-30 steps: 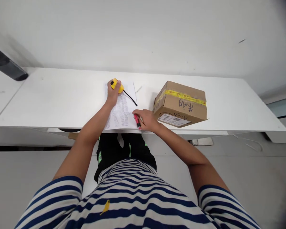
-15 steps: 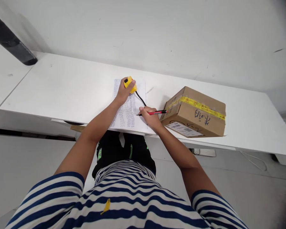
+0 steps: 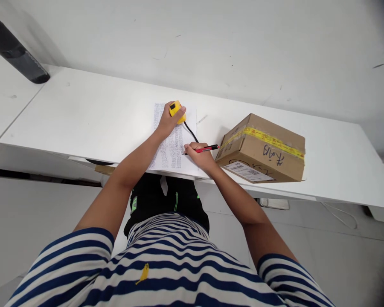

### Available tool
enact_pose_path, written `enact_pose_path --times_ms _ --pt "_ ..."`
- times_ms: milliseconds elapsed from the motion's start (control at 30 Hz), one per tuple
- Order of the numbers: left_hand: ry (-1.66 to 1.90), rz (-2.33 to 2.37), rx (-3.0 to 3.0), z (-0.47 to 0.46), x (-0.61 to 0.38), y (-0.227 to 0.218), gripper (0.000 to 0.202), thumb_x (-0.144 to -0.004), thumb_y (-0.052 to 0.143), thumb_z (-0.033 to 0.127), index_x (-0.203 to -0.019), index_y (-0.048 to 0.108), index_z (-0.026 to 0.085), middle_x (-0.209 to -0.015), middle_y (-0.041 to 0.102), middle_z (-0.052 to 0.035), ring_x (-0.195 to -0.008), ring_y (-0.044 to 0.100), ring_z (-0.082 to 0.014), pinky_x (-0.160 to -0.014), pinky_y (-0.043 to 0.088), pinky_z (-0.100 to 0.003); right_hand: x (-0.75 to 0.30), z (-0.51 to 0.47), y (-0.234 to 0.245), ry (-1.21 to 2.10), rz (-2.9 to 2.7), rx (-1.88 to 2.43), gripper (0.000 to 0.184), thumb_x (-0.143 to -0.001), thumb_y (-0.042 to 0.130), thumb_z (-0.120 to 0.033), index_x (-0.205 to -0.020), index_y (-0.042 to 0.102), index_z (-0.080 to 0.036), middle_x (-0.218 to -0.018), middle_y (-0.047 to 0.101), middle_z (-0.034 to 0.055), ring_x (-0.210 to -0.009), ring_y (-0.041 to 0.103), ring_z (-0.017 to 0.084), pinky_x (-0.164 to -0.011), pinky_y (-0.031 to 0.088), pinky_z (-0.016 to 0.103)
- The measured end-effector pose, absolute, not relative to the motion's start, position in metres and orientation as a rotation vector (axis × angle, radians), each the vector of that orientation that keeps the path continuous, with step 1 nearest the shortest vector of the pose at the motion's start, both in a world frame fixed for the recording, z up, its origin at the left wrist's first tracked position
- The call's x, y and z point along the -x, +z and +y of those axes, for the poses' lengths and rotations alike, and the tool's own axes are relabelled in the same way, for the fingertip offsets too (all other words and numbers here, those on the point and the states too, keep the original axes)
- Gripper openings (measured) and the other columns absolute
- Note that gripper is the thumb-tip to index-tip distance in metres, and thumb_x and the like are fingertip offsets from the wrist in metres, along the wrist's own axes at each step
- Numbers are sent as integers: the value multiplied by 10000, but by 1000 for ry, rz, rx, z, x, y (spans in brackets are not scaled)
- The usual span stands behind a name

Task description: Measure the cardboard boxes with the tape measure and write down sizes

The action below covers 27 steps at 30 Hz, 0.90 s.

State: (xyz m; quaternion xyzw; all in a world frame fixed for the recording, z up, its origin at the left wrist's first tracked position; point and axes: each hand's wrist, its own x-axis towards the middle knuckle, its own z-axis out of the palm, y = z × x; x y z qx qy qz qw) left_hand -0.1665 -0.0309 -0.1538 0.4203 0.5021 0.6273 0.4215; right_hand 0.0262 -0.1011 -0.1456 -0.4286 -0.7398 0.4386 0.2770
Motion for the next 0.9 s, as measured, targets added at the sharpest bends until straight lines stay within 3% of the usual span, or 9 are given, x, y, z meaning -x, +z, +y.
enact_pose_path --times_ms 367,533,900 --pt "1569 1275 -1093 -30 168 -156 629 -855 846 603 -1246 481 273 -1330 656 -91 -1306 670 -267 -1119 545 -444 -26 -101 -148 1122 -1949 1155 469 -922 567 -532 -556 428 -274 -629 648 25 -720 657 218 -747 504 366" --pt "1578 1260 -1117 -29 168 -158 665 -826 853 630 -1245 484 267 -1324 675 -106 -1266 683 -265 -1088 561 -427 -25 -101 -147 1160 -1957 1143 477 -940 583 -562 -581 469 -269 -671 682 29 -759 682 220 -781 531 363" --pt "1568 1284 -1128 -29 168 -158 685 -815 861 648 -1253 485 277 -1332 679 -100 -1291 680 -265 -1072 567 -414 -27 -102 -148 1073 -1944 1130 568 -922 571 -645 -572 310 -281 -575 489 -7 -641 549 182 -682 445 342"
